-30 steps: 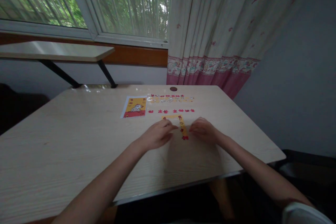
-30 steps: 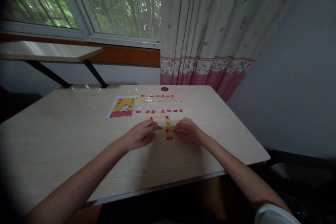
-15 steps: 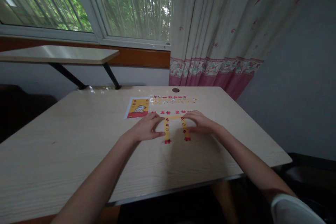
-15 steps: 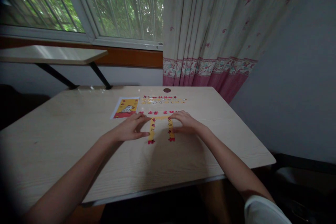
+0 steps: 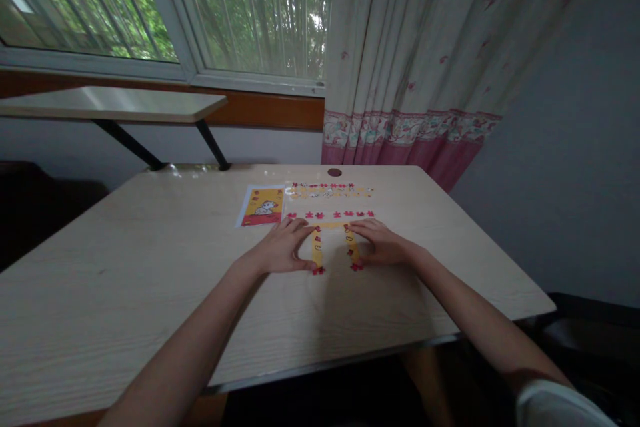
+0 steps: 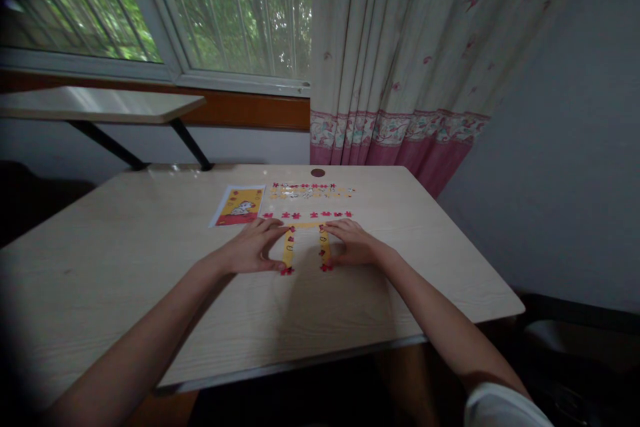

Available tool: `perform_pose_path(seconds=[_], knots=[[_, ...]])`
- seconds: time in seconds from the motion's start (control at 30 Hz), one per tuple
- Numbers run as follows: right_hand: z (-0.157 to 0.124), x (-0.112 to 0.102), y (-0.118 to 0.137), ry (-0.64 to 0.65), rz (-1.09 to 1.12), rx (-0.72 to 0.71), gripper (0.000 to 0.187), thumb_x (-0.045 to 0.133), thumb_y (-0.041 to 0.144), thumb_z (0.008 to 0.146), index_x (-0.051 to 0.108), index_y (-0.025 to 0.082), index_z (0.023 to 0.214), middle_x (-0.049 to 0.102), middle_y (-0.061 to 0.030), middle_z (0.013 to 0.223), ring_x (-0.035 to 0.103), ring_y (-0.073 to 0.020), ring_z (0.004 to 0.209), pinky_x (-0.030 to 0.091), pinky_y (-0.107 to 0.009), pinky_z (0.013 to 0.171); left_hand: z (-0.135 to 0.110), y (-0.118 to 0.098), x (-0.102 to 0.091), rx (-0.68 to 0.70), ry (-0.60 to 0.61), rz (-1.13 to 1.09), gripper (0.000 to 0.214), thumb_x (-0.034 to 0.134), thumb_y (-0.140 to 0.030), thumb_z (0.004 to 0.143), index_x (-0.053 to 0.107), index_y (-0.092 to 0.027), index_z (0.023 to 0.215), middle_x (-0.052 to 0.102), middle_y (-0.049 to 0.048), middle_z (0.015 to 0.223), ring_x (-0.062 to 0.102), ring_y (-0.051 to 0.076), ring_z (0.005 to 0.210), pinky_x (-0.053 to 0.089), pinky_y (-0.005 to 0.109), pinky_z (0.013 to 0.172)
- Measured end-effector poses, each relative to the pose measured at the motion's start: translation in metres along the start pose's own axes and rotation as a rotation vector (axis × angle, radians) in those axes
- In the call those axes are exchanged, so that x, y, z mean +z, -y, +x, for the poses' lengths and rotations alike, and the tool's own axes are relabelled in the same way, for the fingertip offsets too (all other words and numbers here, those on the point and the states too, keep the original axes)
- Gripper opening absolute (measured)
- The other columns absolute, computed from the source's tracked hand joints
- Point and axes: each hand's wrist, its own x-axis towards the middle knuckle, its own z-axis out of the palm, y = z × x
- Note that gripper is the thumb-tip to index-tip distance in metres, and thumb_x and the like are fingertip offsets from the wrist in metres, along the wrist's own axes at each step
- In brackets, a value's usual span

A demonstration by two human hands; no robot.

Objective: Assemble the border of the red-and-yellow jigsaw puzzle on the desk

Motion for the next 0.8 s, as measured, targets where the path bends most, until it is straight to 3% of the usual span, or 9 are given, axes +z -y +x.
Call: perform_pose_path(seconds=[0.23,0.8], knots=[[-0.0002,-0.0003,0.0024,0.003,0.005,0.009,0.084,0.069,0.053,0.066,0.038,0.020,0.137,0.041,-0.0130,0.138,0.036,-0.0287,0.126,0.029,-0.047,0.104,0.0000,-0.0049,-0.0012,-0.010,-0.011,-0.040,0.093,0.059,-0.074,0.059,0.045,-0.016,0.130,0.047,0.0155,0.126,0.043,0.036,0.113,0.035,0.046,0.094],[0.0004,0.0032,-0.0033,0.020,-0.014,0.042,0.090,0.067,0.056,0.066,0.032,0.018,0.140,0.036,-0.0140,0.142,0.033,-0.0298,0.128,0.025,-0.047,0.106,0.0014,-0.0086,-0.0021,-0.029,0.007,-0.008,0.086,0.054,-0.071,0.068,0.041,-0.016,0.132,0.044,0.0153,0.130,0.042,0.035,0.113,0.035,0.046,0.094]])
